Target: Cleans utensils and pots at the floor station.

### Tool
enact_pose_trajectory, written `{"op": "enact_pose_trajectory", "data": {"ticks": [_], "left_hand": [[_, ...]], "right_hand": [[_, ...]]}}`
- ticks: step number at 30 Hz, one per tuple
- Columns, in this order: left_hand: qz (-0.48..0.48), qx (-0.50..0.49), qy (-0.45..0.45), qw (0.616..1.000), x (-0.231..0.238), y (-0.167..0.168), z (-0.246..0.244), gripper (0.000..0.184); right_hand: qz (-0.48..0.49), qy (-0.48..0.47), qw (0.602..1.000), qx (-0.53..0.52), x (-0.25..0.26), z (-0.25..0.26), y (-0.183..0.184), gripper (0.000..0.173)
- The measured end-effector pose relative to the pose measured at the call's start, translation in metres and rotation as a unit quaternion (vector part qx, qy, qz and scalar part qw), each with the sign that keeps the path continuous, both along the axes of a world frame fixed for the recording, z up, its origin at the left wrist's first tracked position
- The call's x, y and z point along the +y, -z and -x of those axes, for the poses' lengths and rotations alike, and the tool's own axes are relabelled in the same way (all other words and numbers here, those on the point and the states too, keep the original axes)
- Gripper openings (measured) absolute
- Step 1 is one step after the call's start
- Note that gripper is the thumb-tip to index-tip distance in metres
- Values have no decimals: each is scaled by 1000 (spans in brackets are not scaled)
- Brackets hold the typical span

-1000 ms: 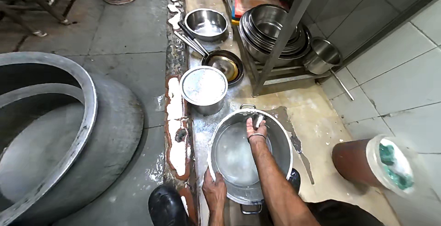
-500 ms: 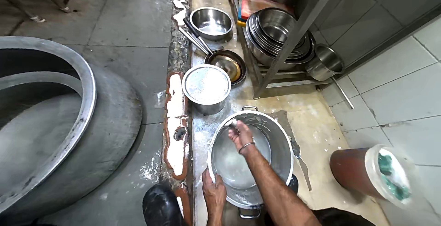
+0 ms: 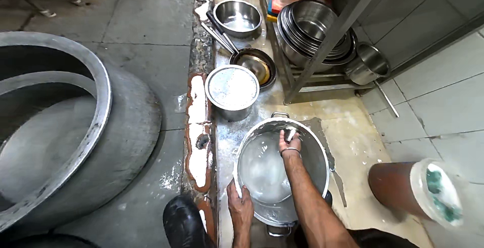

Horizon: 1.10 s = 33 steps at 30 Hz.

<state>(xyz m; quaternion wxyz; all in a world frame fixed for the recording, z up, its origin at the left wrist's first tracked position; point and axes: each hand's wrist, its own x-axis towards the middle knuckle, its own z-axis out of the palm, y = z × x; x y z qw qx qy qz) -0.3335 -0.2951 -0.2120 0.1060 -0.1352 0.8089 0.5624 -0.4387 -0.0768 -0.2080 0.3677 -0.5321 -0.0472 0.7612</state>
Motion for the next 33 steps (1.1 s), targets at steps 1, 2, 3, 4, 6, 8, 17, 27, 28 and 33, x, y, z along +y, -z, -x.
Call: {"op": "enact_pose_trajectory", "data": {"ticks": [1,2,3,4,6,8,17,27,28,33], "left_hand": [[-1,4,-2,1000,0,-1,-1,46],[-3,8,-5,1000,1,-1,-2,46],[-3,15,-8,1000,2,-1,-2,46],[-5,22,-11,1000,2,0,-2,45],[-13,25,-16,999,3,3,-5,43],[-16,22,-18,999,4,3,-5,43],[-54,-2,-25,998,1,4,-4,49],[-91,6,-53,994,5,5,-3,51],[-91,5,-56,994,6,4,-3,51],[-79,14,-69,994,11,4,-4,47]], "right_hand": [[-1,-50,999,-18,-7,11,-1,39],[-20,-127,991,-36,-16,16,0,37],[-54,-234,969,-56,-28,15,0,38],[-99,-351,927,-84,-40,13,2,39],[-183,-569,789,-143,-66,2,11,42],[-249,-741,599,-174,-81,-17,32,49],[-343,-873,58,-342,-87,-79,75,55],[-311,-711,263,-573,15,-68,105,62],[-316,-725,248,-559,8,-72,103,62],[-315,-872,89,-365,-63,-86,83,57]]}}
